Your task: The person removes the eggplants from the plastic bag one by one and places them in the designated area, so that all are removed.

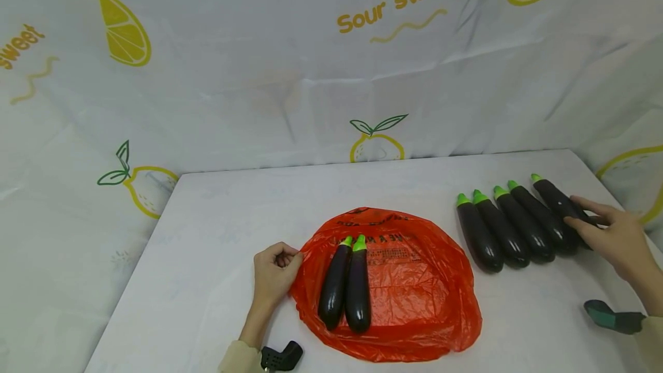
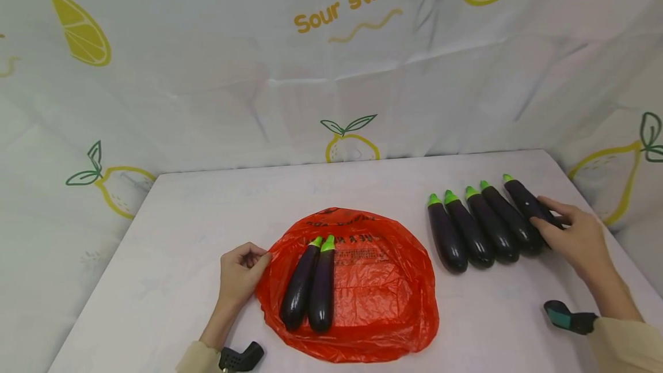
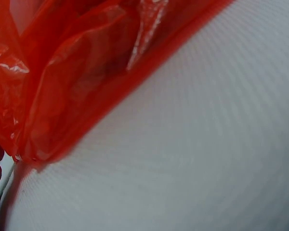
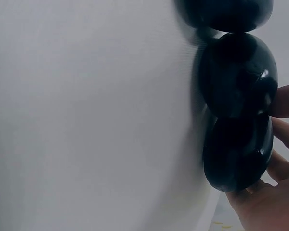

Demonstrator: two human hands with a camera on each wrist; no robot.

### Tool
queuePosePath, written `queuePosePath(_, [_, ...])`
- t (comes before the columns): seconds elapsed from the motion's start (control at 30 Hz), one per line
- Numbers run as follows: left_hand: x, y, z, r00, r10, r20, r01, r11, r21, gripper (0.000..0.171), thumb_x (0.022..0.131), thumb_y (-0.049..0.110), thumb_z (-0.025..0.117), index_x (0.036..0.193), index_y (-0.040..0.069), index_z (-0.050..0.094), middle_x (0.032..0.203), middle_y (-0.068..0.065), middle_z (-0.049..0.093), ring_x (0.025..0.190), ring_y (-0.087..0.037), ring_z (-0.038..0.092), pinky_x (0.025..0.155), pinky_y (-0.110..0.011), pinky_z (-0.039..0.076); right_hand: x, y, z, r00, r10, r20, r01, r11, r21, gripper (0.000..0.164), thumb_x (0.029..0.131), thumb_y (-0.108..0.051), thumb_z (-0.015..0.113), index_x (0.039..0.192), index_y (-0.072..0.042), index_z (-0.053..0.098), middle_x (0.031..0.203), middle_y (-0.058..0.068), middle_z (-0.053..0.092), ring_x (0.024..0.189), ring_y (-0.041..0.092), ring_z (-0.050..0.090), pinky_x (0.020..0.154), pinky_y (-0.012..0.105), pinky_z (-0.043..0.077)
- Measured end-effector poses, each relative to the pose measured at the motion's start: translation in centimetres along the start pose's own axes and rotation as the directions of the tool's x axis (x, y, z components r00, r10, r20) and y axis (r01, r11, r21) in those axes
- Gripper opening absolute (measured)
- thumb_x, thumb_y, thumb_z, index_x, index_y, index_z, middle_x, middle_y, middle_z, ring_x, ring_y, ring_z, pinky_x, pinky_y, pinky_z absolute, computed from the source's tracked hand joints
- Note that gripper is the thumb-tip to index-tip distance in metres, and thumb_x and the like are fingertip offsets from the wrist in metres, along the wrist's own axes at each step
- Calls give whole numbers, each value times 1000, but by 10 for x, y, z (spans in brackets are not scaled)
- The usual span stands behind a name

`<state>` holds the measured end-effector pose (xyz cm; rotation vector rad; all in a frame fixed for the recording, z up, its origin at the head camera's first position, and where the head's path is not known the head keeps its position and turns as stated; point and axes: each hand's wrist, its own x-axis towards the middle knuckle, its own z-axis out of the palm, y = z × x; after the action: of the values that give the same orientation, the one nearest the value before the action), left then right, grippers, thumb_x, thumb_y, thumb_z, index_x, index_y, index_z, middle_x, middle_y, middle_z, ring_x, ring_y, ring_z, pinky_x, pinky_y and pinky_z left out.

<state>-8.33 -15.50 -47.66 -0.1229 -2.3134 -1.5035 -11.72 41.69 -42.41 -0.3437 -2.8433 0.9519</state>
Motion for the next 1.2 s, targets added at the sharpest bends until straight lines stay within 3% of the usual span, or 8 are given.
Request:
queuePosePath(0.2, [0, -1, 1, 1000, 10, -3, -10, 1000, -3, 16, 82, 1, 74, 74, 14, 75, 60, 0, 61, 57, -4, 47, 53, -19, 43, -1, 3, 2, 999, 27, 22, -26, 999, -35, 59, 100, -20, 55, 146, 13, 40, 145, 50, 34, 121, 66, 38, 56, 8, 29])
queuePosePath(0.33, [0, -1, 1, 1000, 2, -1, -2, 1000, -1, 15, 82, 1, 74, 73, 14, 75, 60, 0, 61, 57, -5, 47, 53, -19, 43, -1, 3, 4, 998, 49, 26, -48, 998, -50, 59, 101, -21, 52, 147, 12, 38, 148, 49, 31, 123, 67, 37, 72, 41, 54])
queuePosePath(0.53, [0, -2, 1, 1000, -2, 0, 2, 1000, 0, 15, 82, 1, 74, 73, 14, 75, 60, 0, 62, 57, -5, 48, 53, -20, 44, -3, 1, 5, 997, 65, 36, -63, 997, -51, 60, 101, -23, 50, 149, 10, 36, 150, 48, 28, 125, 70, 38, 89, 66, 49])
queuePosePath(0.63, [0, -2, 1, 1000, 4, -1, -4, 1000, -3, 15, 82, 1, 74, 73, 14, 75, 60, 0, 61, 57, -5, 48, 53, -19, 44, -3, 1, 6, 998, 57, 36, -55, 997, -53, 60, 101, -23, 50, 149, 10, 36, 149, 49, 29, 124, 70, 39, 87, 66, 51])
queuePosePath(0.73, [0, -2, 1, 1000, 3, -1, -3, 1000, -2, 15, 82, 1, 74, 74, 14, 75, 60, 0, 61, 57, -5, 48, 53, -19, 44, -3, 2, 5, 998, 42, 36, -40, 998, -51, 60, 101, -24, 52, 148, 11, 38, 148, 49, 31, 123, 70, 40, 68, 29, 54])
queuePosePath(0.97, [0, -2, 0, 1000, -7, 4, 7, 1000, 3, 15, 82, 1, 74, 73, 14, 75, 60, 0, 61, 57, -5, 47, 53, -20, 43, -5, 1, 4, 999, 45, 30, -44, 998, -43, 60, 101, -24, 52, 148, 11, 38, 150, 47, 31, 125, 69, 39, 65, 26, 49])
queuePosePath(1.13, [0, -1, 0, 1000, 1, 2, -1, 1000, 10, 15, 82, 2, 74, 74, 14, 75, 60, 1, 61, 57, -5, 47, 53, -20, 43, -6, 3, 3, 999, 36, 18, -36, 999, -13, 62, 101, -26, 54, 148, 10, 37, 152, 46, 30, 124, 68, 39, 57, 6, 25])
queuePosePath(1.2, [0, -1, 1, 1000, 2, 1, -2, 1000, 10, 15, 81, 1, 74, 73, 14, 75, 60, 1, 61, 57, -5, 47, 53, -19, 43, -7, 4, 4, 1000, 12, 1, -12, 1000, 7, 62, 101, -26, 56, 148, 10, 39, 152, 46, 31, 121, 54, 51, 56, 3, 28])
